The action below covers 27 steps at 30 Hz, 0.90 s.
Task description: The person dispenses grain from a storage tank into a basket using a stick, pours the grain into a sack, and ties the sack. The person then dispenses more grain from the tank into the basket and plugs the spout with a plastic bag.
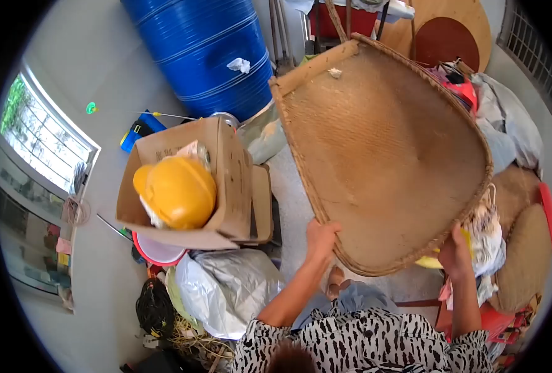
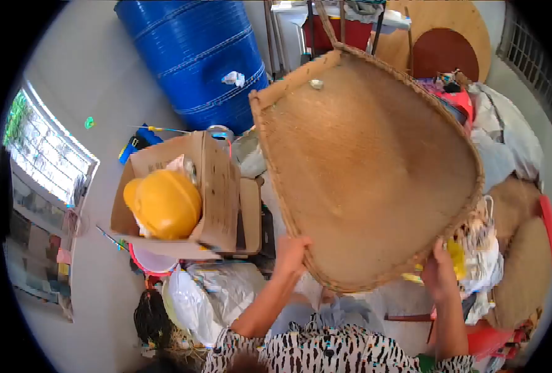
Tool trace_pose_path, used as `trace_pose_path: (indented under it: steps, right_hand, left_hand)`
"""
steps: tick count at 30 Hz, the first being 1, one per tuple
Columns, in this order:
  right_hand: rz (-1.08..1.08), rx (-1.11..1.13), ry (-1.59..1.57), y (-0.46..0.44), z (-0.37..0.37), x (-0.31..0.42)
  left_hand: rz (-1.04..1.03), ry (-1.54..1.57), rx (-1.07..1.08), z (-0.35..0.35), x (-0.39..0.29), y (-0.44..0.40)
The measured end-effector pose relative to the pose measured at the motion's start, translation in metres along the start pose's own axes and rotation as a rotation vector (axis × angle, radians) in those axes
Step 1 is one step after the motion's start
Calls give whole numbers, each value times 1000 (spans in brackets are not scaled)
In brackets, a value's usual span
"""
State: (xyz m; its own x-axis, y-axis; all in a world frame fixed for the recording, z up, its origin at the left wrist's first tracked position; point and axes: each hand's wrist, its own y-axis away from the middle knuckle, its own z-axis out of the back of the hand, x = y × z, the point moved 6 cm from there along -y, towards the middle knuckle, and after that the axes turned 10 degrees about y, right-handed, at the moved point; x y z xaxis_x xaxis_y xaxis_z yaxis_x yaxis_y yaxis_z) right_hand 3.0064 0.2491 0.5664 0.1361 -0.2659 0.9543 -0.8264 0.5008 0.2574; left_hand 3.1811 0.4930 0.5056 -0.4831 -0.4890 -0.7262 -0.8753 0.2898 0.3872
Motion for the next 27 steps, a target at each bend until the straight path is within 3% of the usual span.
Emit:
trace_pose_path:
  steps: [4,7,10,13,15,18,24,27]
  right_hand:
    - [30,56,-143,-151,-39,57]
    - [13,20,-126,-280,-75,52]
    - [-162,-53,225,-389,-123,27]
    - [-275,-92,178,-484,-177,-9]
    - [-333,18,126,-540,-216,-35]
    - [-506,3,283,-600,-272,-60]
    - [-841,54,152,-720,-321,-222]
    - [-1037,65,-11,-755,-350,-262]
  left_hand:
    - [-85,-32,-126,10,-63,-92]
    - [-130,40,-231,9,-99,-160]
    - [-172,-62,-338,36,-118,-239]
    - [-140,-105,-519,60,-147,-302]
    - [-82,-129,-606,79,-155,-338]
    - [-214,24,-700,113,-172,-403]
    - [42,-346,-934,181,-190,-529]
    - [-2,-550,-954,178,-219,-601]
